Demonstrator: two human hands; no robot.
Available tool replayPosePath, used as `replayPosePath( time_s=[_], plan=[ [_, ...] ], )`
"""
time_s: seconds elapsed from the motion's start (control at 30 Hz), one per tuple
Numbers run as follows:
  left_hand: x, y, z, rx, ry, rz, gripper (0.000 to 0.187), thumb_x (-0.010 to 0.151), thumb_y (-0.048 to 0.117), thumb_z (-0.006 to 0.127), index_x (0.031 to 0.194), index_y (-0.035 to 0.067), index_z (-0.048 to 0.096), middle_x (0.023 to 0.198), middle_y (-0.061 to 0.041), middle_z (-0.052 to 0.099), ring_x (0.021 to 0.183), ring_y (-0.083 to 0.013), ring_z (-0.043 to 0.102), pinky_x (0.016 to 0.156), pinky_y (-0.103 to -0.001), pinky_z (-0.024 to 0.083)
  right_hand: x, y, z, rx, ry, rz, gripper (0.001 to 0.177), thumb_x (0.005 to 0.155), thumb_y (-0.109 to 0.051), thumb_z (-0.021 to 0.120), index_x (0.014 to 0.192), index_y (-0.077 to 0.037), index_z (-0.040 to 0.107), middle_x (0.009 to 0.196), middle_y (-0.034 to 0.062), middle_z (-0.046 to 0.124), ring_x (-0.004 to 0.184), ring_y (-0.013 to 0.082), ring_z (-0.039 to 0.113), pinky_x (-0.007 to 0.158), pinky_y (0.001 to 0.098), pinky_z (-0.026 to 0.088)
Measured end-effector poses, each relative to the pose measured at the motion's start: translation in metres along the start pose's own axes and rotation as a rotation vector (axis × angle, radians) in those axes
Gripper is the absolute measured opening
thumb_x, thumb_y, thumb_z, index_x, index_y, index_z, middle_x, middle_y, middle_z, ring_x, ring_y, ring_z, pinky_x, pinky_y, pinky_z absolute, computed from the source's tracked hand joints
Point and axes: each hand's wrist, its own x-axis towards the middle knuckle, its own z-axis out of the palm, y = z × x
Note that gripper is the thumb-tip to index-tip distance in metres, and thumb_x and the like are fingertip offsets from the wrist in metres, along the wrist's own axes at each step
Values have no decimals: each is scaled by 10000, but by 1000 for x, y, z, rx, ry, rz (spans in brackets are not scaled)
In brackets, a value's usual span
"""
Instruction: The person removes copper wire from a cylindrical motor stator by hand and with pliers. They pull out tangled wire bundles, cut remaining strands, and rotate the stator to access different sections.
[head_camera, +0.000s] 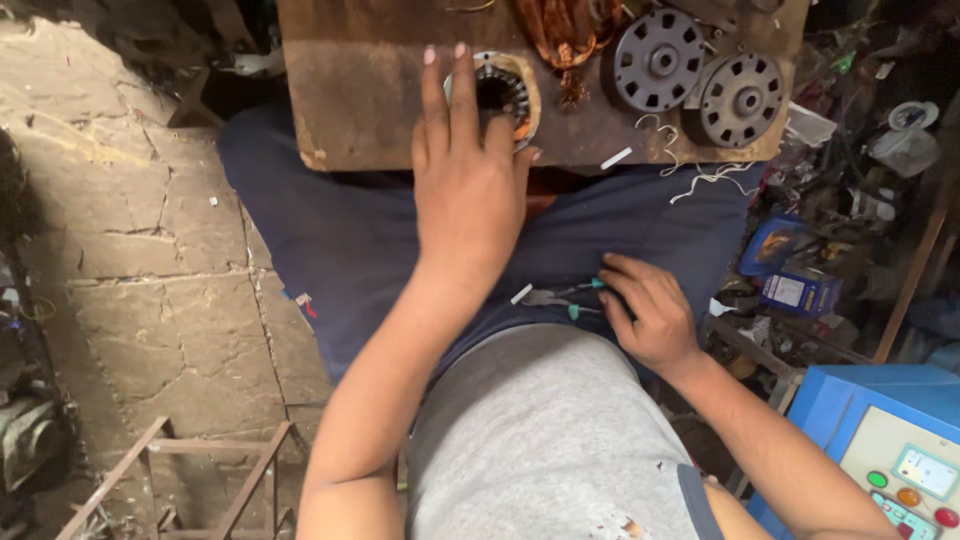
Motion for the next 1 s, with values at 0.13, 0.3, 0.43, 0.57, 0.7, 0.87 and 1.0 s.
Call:
replayPosePath(
  time_s=[0.13, 0.3, 0.43, 0.57, 0.7, 0.87, 1.0],
  plan=[
    [21, -21, -14, -105, -146, 146, 663, 904, 198, 806, 1431, -21, 468, 1625, -312, 253, 1517, -509, 236, 1201, -608, 309, -9, 17, 9, -66, 55, -158, 152, 879, -55, 718, 1018, 6, 720, 1125, 132, 726, 1089, 272, 713, 933, 403, 540],
    [30, -40, -19, -226, -238, 223, 804, 965, 160, 784, 1591, 11, 303, 1647, -270, 307, 1552, -459, 300, 1272, -536, 316, -9, 13, 12, -62, 98, -156, 117, 938, -106, 698, 987, -5, 732, 1072, 122, 736, 1061, 266, 721, 917, 395, 543],
    [20, -37, -11, -224, -185, 265, 775, 972, 100, 749, 1594, -8, 299, 1601, -251, 364, 1543, -473, 316, 1285, -519, 319, -6, 9, 10, -84, 99, -133, 115, 933, -115, 704, 970, -10, 734, 1058, 109, 737, 1048, 257, 717, 897, 392, 537],
    [11, -40, 8, -244, -56, 269, 719, 1029, 95, 714, 1592, -20, 281, 1593, -260, 363, 1515, -482, 331, 1273, -525, 323, -5, 4, 8, -134, 92, -140, 126, 926, -124, 704, 985, -18, 737, 1062, 107, 740, 1053, 253, 717, 897, 394, 532],
    [9, -58, 30, -327, 73, 285, 550, 1050, 105, 687, 1499, 15, 382, 1575, -230, 397, 1509, -469, 354, 1271, -520, 346, -11, 6, 11, -120, 129, -155, 188, 946, -123, 704, 1078, 12, 709, 1089, 128, 732, 1067, 279, 709, 938, 414, 537],
    [8, -54, 49, -431, 223, 281, 270, 1053, 126, 673, 1245, 20, 514, 1522, -213, 436, 1465, -449, 399, 1235, -526, 357, -19, 8, 12, -134, 144, -159, 254, 950, -116, 708, 1156, 31, 682, 1109, 164, 731, 1054, 297, 706, 934, 418, 540],
    [9, -54, 55, -435, 249, 262, 133, 1058, 121, 648, 1086, 25, 560, 1506, -212, 453, 1436, -437, 420, 1217, -515, 357, -20, 8, 14, -138, 153, -167, 256, 939, -113, 718, 1154, 20, 682, 1099, 157, 730, 1045, 296, 711, 936, 421, 542]
  ],
)
